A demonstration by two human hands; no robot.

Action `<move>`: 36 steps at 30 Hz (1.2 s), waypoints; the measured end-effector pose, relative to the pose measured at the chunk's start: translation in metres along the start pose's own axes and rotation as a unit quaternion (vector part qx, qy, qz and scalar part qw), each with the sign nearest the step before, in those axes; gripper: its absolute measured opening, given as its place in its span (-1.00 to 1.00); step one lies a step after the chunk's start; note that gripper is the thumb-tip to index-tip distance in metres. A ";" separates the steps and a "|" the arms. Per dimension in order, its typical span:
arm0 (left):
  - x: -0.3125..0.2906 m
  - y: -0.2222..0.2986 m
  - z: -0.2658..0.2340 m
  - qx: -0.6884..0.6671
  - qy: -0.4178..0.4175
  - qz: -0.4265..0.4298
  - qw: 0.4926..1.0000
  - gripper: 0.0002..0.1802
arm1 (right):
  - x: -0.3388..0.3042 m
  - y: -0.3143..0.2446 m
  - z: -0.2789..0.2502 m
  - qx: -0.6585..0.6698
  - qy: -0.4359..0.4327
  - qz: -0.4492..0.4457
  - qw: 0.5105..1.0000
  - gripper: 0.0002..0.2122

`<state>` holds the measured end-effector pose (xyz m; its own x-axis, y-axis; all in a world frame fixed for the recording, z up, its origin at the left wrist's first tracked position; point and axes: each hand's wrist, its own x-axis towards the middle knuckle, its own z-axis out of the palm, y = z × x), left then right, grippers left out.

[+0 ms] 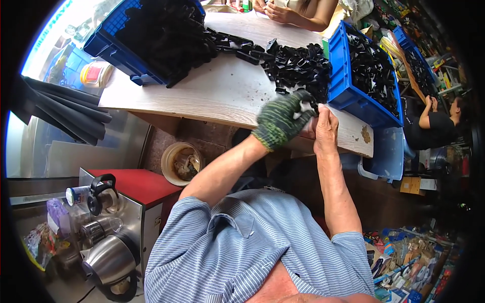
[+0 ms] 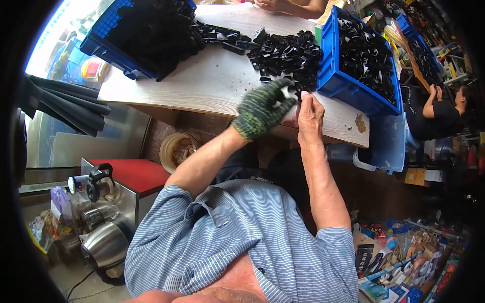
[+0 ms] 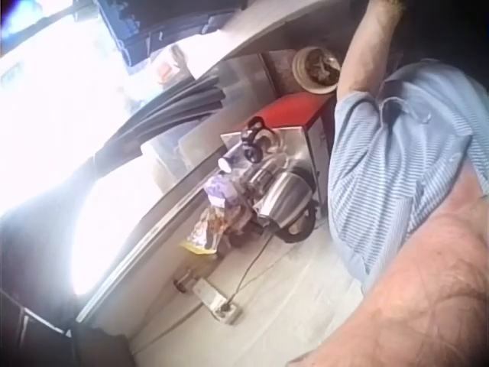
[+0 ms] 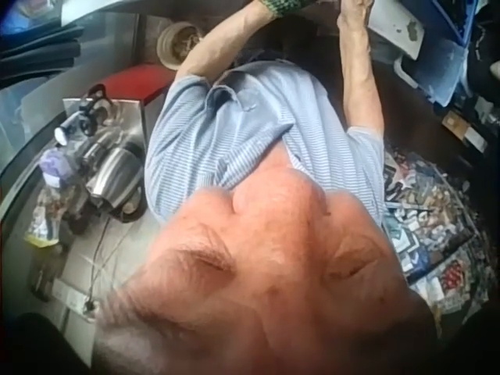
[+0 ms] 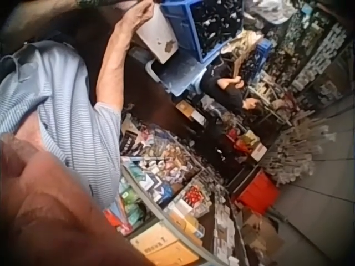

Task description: Sorting and inspecting small black plastic components on a factory workbench.

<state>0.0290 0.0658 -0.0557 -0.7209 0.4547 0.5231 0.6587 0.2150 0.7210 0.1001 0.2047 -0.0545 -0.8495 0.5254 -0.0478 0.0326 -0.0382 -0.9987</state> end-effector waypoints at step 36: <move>0.031 -0.076 -0.077 0.246 0.030 -0.007 0.969 -0.82 | -0.004 -0.009 0.011 0.087 0.080 0.045 0.992 -0.71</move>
<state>-0.0596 -0.0030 -0.0589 -0.7324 0.4010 0.5502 0.6606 0.6142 0.4317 0.0976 0.1938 -0.0454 -0.7527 0.6403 -0.1528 0.0021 -0.2298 -0.9732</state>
